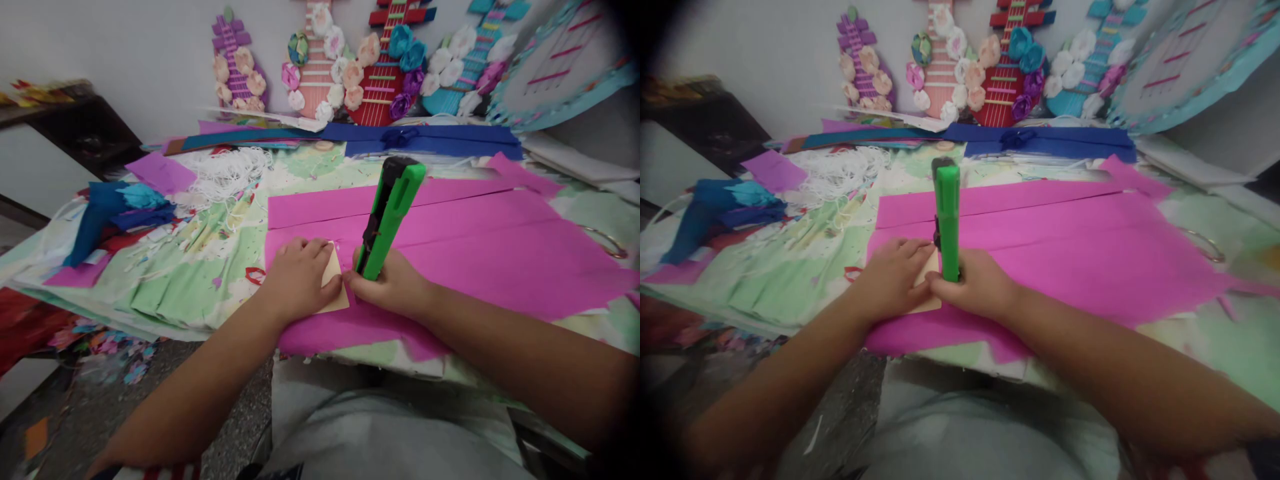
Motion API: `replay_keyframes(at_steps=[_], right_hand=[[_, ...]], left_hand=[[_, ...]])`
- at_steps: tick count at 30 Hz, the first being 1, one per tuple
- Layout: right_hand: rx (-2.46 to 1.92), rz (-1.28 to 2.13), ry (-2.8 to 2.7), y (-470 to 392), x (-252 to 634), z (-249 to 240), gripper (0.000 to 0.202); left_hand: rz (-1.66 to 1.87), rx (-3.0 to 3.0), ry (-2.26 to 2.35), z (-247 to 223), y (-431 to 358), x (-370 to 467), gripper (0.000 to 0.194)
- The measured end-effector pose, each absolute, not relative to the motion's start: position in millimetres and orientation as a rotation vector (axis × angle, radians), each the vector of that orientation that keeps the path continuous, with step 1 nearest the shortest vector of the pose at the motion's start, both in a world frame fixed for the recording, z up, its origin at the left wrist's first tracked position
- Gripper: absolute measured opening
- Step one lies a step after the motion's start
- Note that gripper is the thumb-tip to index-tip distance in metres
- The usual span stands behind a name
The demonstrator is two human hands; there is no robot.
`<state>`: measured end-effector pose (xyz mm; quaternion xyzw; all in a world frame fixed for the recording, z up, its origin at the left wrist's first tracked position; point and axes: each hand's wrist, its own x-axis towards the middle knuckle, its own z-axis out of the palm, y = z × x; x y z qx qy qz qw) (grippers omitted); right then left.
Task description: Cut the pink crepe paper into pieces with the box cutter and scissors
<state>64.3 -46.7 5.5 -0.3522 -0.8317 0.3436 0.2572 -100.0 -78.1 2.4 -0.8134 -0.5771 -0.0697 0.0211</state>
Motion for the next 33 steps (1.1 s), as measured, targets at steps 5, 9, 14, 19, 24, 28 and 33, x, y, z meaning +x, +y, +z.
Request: replay_keyframes(at_steps=[5,9,14,19,24,28,33], right_hand=[[-0.941,0.911,-2.322,-48.6,63.9,6.7,0.020],[-0.972,1.007,-2.232,-46.7,66.1,6.8,0.025],[-0.973,1.050,-2.163,-45.3,67.3,5.3,0.028],[-0.919,1.074,-2.176,-45.9,66.5,5.1,0.025],[-0.937,1.005,-2.230,-47.0,66.0,6.3,0.027],[-0.943,1.004,-2.221,-47.0,65.7,7.2,0.028],[-0.961,1.022,-2.189,-45.8,65.6,6.7,0.028]], left_hand=[[-0.170,-2.531,-1.792,3.8,-78.2,-100.5,0.042],[-0.175,-2.520,-1.781,4.3,-79.3,-98.9,0.049],[-0.182,-2.497,-1.805,3.0,-79.6,-97.8,0.050],[-0.191,-2.499,-1.804,2.6,-80.1,-97.5,0.050],[-0.210,-2.517,-1.790,3.3,-80.0,-97.7,0.049],[-0.219,-2.517,-1.781,2.7,-79.3,-98.0,0.051],[-0.202,-2.515,-1.788,2.4,-78.5,-98.0,0.051]])
